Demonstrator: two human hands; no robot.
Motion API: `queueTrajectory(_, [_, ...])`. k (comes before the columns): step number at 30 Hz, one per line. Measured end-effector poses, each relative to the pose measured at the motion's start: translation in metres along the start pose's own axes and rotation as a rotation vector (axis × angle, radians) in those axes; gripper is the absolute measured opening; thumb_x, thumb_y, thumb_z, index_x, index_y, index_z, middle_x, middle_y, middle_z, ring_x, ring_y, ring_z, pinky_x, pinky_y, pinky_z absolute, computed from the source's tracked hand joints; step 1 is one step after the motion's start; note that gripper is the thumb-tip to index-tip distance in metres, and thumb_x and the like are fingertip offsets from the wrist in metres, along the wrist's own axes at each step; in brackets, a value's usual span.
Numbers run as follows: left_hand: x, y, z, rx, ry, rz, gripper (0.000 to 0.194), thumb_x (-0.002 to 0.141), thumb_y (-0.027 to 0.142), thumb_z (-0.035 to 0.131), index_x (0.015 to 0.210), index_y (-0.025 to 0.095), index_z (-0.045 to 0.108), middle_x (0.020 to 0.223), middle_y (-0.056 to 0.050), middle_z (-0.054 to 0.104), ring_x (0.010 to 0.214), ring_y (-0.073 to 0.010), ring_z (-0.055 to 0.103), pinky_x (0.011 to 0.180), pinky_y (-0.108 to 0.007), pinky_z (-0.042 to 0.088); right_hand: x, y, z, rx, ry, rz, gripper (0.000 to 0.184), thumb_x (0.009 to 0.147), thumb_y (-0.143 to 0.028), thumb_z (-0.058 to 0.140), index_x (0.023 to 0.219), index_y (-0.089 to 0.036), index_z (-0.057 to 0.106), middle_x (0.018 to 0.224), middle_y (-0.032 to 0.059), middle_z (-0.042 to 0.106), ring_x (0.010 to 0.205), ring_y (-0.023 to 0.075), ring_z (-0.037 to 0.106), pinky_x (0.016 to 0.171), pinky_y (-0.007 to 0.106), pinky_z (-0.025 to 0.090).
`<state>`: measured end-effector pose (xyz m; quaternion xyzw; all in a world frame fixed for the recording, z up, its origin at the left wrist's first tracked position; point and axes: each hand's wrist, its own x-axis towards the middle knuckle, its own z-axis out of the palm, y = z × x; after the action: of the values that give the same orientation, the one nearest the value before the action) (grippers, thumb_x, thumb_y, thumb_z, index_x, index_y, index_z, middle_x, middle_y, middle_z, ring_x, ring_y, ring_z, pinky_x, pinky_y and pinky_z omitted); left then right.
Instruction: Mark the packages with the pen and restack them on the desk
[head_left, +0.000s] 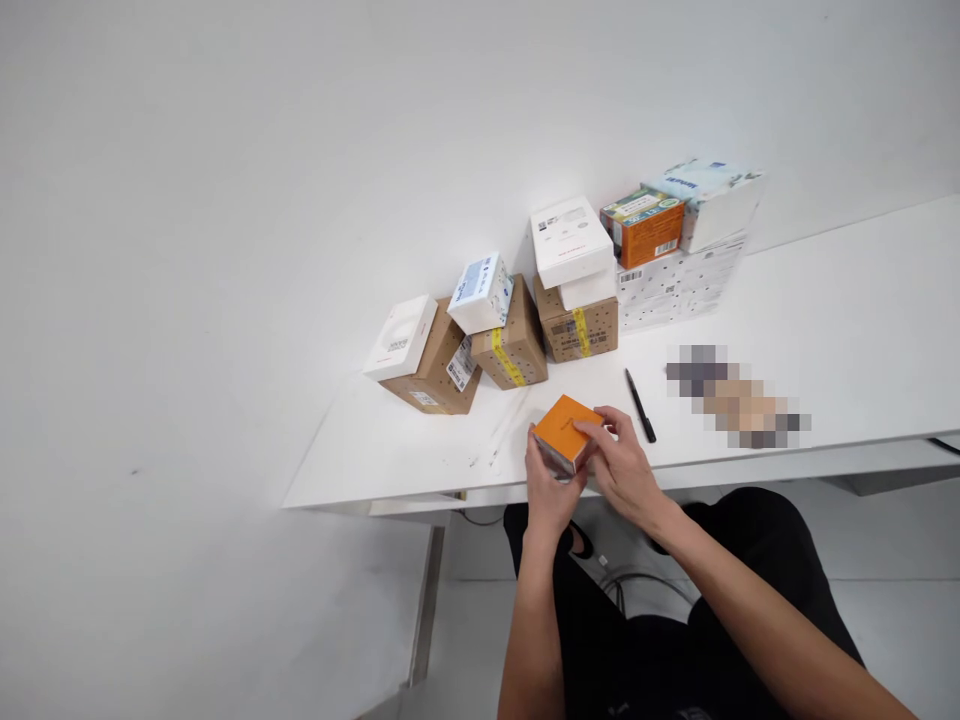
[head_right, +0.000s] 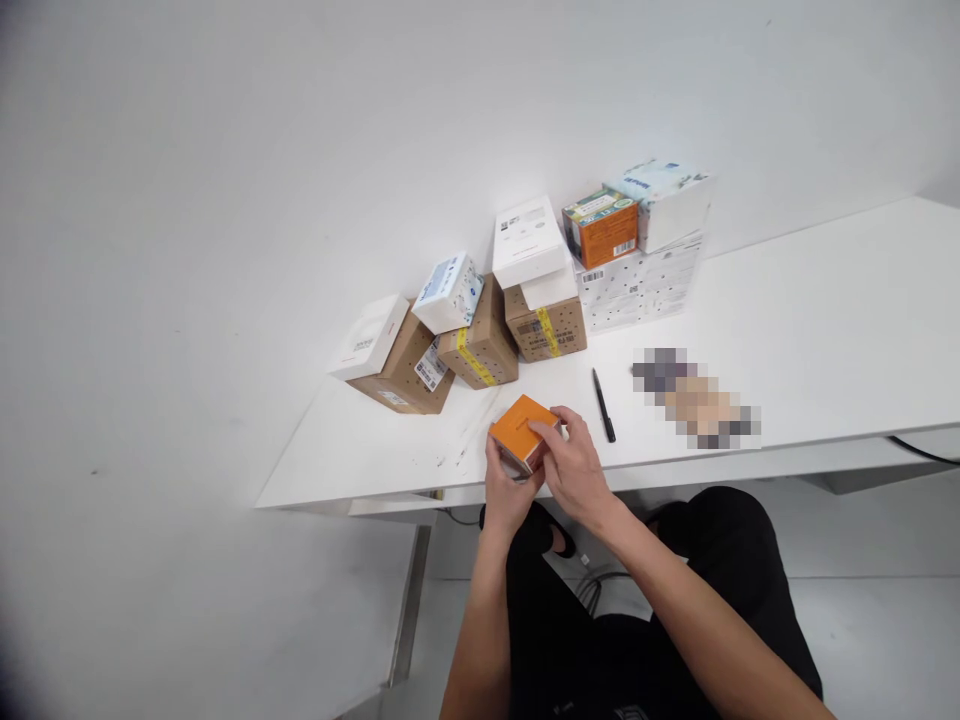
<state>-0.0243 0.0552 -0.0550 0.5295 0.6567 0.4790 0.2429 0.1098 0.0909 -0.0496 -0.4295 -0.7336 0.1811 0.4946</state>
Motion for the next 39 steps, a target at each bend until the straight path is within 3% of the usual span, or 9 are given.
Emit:
queueTrajectory(5, [0.006, 0.015, -0.014, 0.048, 0.029, 0.14, 0.091, 0.071, 0.027, 0.072, 0.145, 0.021, 0.019, 0.135, -0.015, 0.043, 0.128, -0.027, 0.046, 0.104, -0.042, 0.042, 0.001, 0.015, -0.004, 0.22, 0.002, 0.24, 0.04, 0.082, -0.012, 0.038, 0.115, -0.023, 0.06, 0.111, 0.0086, 0.055, 0.107, 0.0213, 0.056, 0.095, 0.042, 0.047])
queueTrajectory(10, [0.015, 0.01, -0.011, 0.083, -0.023, 0.17, 0.088, 0.07, 0.027, 0.073, 0.143, 0.022, 0.023, 0.135, -0.015, 0.042, 0.131, -0.028, 0.042, 0.108, -0.045, 0.038, 0.0, 0.032, 0.004, 0.256, -0.027, 0.382, 0.031, 0.081, -0.018, 0.041, 0.101, -0.019, 0.064, 0.102, 0.0085, 0.062, 0.096, 0.0214, 0.06, 0.09, 0.041, 0.05])
queueTrajectory(15, [0.004, -0.013, -0.001, -0.08, -0.059, 0.021, 0.098, 0.071, 0.027, 0.073, 0.147, 0.022, 0.011, 0.149, -0.017, 0.029, 0.138, -0.0266, 0.034, 0.111, -0.043, 0.035, -0.008, 0.039, 0.009, 0.299, 0.018, 0.363, 0.04, 0.083, -0.016, 0.042, 0.119, -0.021, 0.057, 0.114, 0.0095, 0.06, 0.101, 0.0205, 0.06, 0.091, 0.043, 0.05])
queueTrajectory(19, [-0.005, -0.021, -0.002, -0.016, -0.012, -0.051, 0.105, 0.07, 0.026, 0.074, 0.148, 0.023, 0.004, 0.149, -0.017, 0.031, 0.139, -0.0263, 0.032, 0.113, -0.045, 0.029, -0.014, 0.038, 0.007, 0.284, 0.041, 0.214, 0.056, 0.084, -0.011, 0.04, 0.137, -0.027, 0.042, 0.126, 0.0101, 0.049, 0.104, 0.019, 0.058, 0.093, 0.044, 0.049])
queueTrajectory(25, [-0.005, -0.021, -0.005, 0.076, -0.021, -0.019, 0.093, 0.07, 0.028, 0.072, 0.145, 0.02, 0.019, 0.151, -0.016, 0.028, 0.142, -0.0273, 0.026, 0.116, -0.045, 0.025, -0.011, 0.033, 0.008, 0.14, -0.085, 0.01, 0.046, 0.085, -0.01, 0.04, 0.127, -0.025, 0.052, 0.126, 0.0112, 0.043, 0.115, 0.0224, 0.051, 0.096, 0.044, 0.047])
queueTrajectory(33, [0.005, 0.0, -0.009, -0.049, 0.077, 0.132, 0.089, 0.071, 0.029, 0.072, 0.143, 0.021, 0.022, 0.136, -0.014, 0.043, 0.129, -0.0266, 0.045, 0.109, -0.044, 0.037, -0.005, 0.041, 0.013, 0.219, -0.052, 0.175, 0.038, 0.084, -0.013, 0.041, 0.119, -0.023, 0.052, 0.108, 0.0072, 0.061, 0.098, 0.0198, 0.061, 0.086, 0.04, 0.052])
queueTrajectory(39, [0.022, 0.017, -0.001, 0.014, 0.083, 0.194, 0.08, 0.072, 0.034, 0.072, 0.139, 0.019, 0.031, 0.133, -0.014, 0.046, 0.127, -0.0269, 0.046, 0.108, -0.044, 0.037, -0.004, 0.04, 0.02, 0.075, 0.003, 0.268, 0.031, 0.082, -0.015, 0.042, 0.106, -0.019, 0.06, 0.103, 0.0109, 0.059, 0.093, 0.0228, 0.061, 0.081, 0.041, 0.053])
